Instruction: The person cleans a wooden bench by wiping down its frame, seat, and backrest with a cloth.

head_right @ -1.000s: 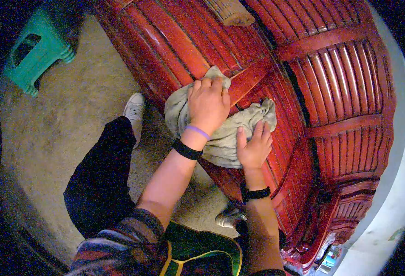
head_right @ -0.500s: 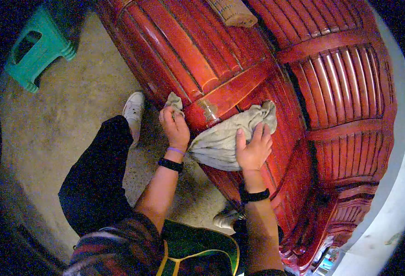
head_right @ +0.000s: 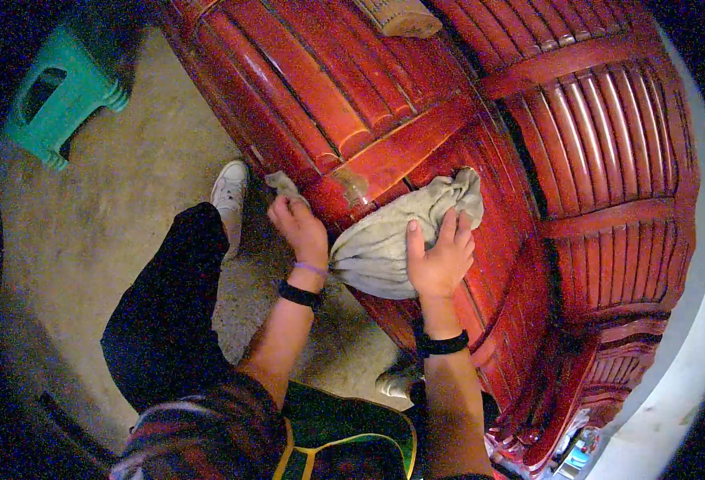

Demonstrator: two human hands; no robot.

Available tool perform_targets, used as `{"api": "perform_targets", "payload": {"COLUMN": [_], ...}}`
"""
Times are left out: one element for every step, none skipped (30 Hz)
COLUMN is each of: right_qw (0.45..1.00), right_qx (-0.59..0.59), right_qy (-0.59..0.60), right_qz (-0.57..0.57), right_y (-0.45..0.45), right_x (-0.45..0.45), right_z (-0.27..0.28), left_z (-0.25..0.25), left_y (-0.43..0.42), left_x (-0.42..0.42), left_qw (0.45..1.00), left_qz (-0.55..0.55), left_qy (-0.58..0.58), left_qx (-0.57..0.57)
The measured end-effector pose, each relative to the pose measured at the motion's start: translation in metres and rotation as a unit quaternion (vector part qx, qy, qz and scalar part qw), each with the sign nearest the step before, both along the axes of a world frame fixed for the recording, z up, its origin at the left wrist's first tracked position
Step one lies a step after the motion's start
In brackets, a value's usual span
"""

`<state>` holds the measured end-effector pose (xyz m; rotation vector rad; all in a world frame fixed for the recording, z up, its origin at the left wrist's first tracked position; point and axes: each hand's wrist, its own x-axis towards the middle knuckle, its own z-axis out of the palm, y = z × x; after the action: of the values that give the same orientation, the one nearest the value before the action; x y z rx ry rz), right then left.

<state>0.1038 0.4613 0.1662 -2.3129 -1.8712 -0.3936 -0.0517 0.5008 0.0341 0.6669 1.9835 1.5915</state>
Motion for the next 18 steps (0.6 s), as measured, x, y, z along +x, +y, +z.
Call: {"api": "perform_targets", "payload": {"right_qw": [1.000,1.000,1.000,1.000,1.000,1.000,1.000,1.000,1.000,1.000,1.000,1.000,1.000,1.000,1.000,1.000,1.000,1.000], "right_qx": [0.002,0.002,0.002,0.001,-0.001,-0.001,-0.004,-0.006,-0.008,-0.006,-0.003,-0.001,0.003,0.005,0.006,0.007,0.006,0.006], "right_qy": [-0.002,-0.004,-0.006,-0.001,0.004,0.009,0.007,0.004,0.001,-0.001,-0.003,-0.007,-0.010,-0.013,-0.015,-0.012,-0.009,-0.007], "right_qz": [0.001,0.003,0.006,0.007,0.010,0.014,0.013,0.011,0.009,0.011,0.012,0.015,0.018,0.021,0.022,0.023,0.023,0.022], "right_y": [0.000,0.000,0.000,0.000,0.000,0.000,0.001,0.001,0.001,0.001,0.001,0.001,0.001,0.001,0.001,0.001,0.002,0.001], "right_x": [0.001,0.001,0.001,0.003,0.004,0.005,0.004,0.002,0.001,0.000,0.001,0.001,0.002,0.003,0.004,0.003,0.003,0.002], "right_z": [0.000,-0.001,-0.002,-0.003,-0.003,-0.003,-0.003,-0.001,0.000,0.000,-0.001,-0.001,-0.001,-0.002,-0.003,-0.003,-0.003,-0.002], "left_z": [0.017,0.032,0.044,0.050,0.050,0.049,0.044,0.038,0.030,0.014,-0.002,-0.017,-0.019,-0.021,-0.024,-0.028,-0.033,-0.037], "left_y": [0.001,0.003,0.007,0.010,0.014,0.014,0.014,0.015,0.016,0.018,0.019,0.020,0.022,0.023,0.016,0.013,0.012,0.011], "left_x": [0.000,-0.003,-0.006,-0.010,-0.013,-0.015,-0.014,-0.013,-0.017,-0.021,-0.024,-0.025,-0.029,-0.032,-0.035,-0.034,-0.031,-0.028], "left_qw": [1.000,0.999,0.996,0.992,0.985,0.986,0.987,0.987,0.994,0.998,1.000,1.000,0.999,0.999,0.997,0.998,0.997,0.994], "left_qz": [-0.004,-0.020,-0.034,-0.047,-0.060,-0.050,-0.039,-0.029,-0.020,-0.011,-0.003,0.004,0.013,0.021,-0.058,-0.049,-0.041,-0.034], "left_qy": [0.018,0.032,0.044,0.058,0.082,0.073,0.065,0.056,0.039,0.021,0.002,0.015,0.027,0.040,-0.010,0.027,0.065,0.103], "left_qx": [0.006,0.039,0.071,0.102,0.139,0.142,0.145,0.149,0.103,0.056,0.010,-0.002,-0.014,-0.027,-0.040,-0.018,0.003,0.025]}}
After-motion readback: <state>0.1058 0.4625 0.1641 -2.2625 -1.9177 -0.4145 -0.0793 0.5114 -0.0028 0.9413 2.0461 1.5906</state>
